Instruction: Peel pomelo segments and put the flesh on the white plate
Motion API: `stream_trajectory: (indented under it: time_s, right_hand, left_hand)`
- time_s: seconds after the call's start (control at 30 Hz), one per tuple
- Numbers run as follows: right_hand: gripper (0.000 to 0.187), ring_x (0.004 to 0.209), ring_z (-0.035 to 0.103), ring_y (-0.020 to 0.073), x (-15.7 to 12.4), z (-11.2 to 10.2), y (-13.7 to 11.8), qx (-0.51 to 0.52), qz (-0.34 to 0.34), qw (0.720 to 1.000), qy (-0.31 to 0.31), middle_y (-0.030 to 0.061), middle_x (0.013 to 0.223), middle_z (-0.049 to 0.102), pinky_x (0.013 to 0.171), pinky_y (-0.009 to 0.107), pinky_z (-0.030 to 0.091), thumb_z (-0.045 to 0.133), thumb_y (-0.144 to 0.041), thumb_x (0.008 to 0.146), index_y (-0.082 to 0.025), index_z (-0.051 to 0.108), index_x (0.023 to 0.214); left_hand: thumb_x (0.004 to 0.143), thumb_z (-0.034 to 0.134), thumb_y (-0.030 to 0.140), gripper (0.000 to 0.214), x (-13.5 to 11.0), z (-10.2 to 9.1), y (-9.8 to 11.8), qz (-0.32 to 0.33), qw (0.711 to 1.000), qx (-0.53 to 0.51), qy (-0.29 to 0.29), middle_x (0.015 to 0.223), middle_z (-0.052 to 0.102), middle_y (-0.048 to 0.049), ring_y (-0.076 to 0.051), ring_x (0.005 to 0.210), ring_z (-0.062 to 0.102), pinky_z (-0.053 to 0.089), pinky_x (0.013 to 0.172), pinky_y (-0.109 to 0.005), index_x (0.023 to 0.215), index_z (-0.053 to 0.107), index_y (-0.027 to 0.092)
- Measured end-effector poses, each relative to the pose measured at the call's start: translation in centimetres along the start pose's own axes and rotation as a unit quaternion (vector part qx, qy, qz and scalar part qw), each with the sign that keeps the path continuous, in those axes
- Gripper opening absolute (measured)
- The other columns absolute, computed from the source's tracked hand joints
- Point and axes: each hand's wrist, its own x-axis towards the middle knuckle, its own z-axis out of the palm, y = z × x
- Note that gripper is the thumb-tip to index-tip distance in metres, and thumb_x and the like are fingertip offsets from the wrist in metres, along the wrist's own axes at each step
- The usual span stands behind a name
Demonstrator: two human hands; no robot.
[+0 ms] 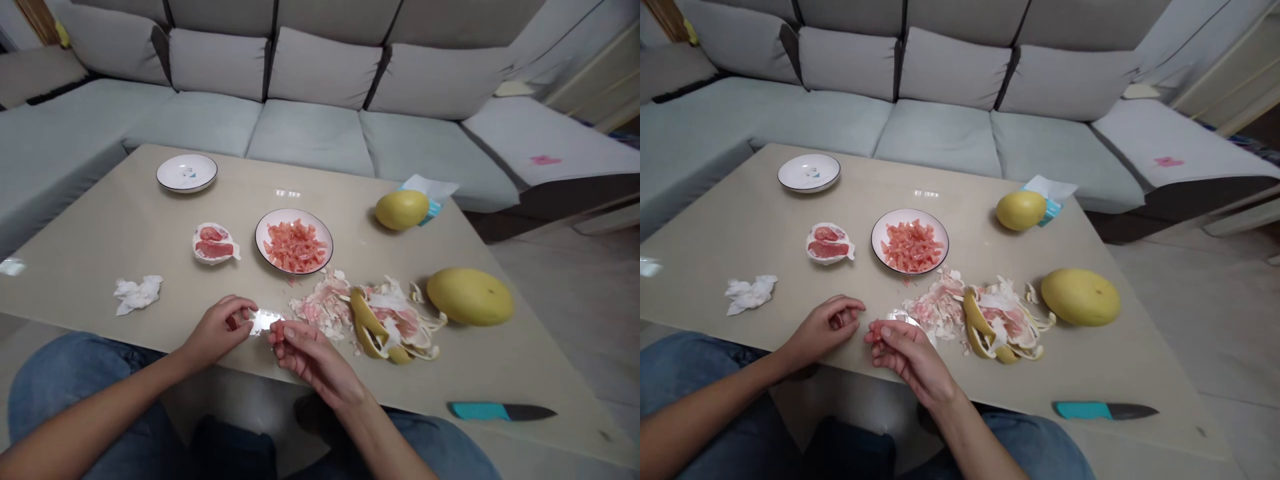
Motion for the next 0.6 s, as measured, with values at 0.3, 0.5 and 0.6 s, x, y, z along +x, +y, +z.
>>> stream_trajectory:
  time_s: [0.3, 0.5, 0.6]
  right_hand:
    - [0.033, 0.071, 0.062, 0.013, 1.1, -2.3, -0.6, -0.183, -0.125, 0.965, 0.14, 0.0053, 0.087, 0.07, 0.068, 0.026, 0.053, 0.076, -0.041, 0.073, -0.017, 0.071, 0.094]
    - [0.029, 0.071, 0.064, 0.0179, 2.7, -5.2, -3.4, -0.405, -0.292, 0.818, 0.287, 0.0065, 0.086, 0.071, 0.066, 0.031, 0.053, 0.064, -0.042, 0.081, -0.017, 0.069, 0.093]
    - [0.025, 0.08, 0.064, 0.0198, 4.0, -6.1, -4.9, -0.473, -0.353, 0.746, 0.308, 0.008, 0.093, 0.07, 0.075, 0.034, 0.053, 0.059, -0.038, 0.084, -0.017, 0.069, 0.093]
  left_hand:
    - [0.087, 0.053, 0.045, 0.031, 0.1, 0.1, -0.3, -0.111, 0.973, -0.196, -0.044, 0.071, 0.059, -0.0019, -0.014, 0.064, 0.057, 0.048, 0.056, -0.024, 0.084, 0.064, 0.016]
    - [0.079, 0.069, 0.032, 0.027, 0.0, -0.2, -0.3, -0.221, 0.868, -0.439, -0.064, 0.1, 0.066, -0.0071, -0.017, 0.09, 0.065, 0.053, 0.087, -0.034, 0.102, 0.06, 0.018]
    - [0.077, 0.073, 0.027, 0.026, 0.0, -0.2, -0.8, -0.215, 0.866, -0.444, -0.081, 0.102, 0.066, -0.0064, -0.017, 0.092, 0.066, 0.05, 0.095, -0.035, 0.099, 0.063, 0.017]
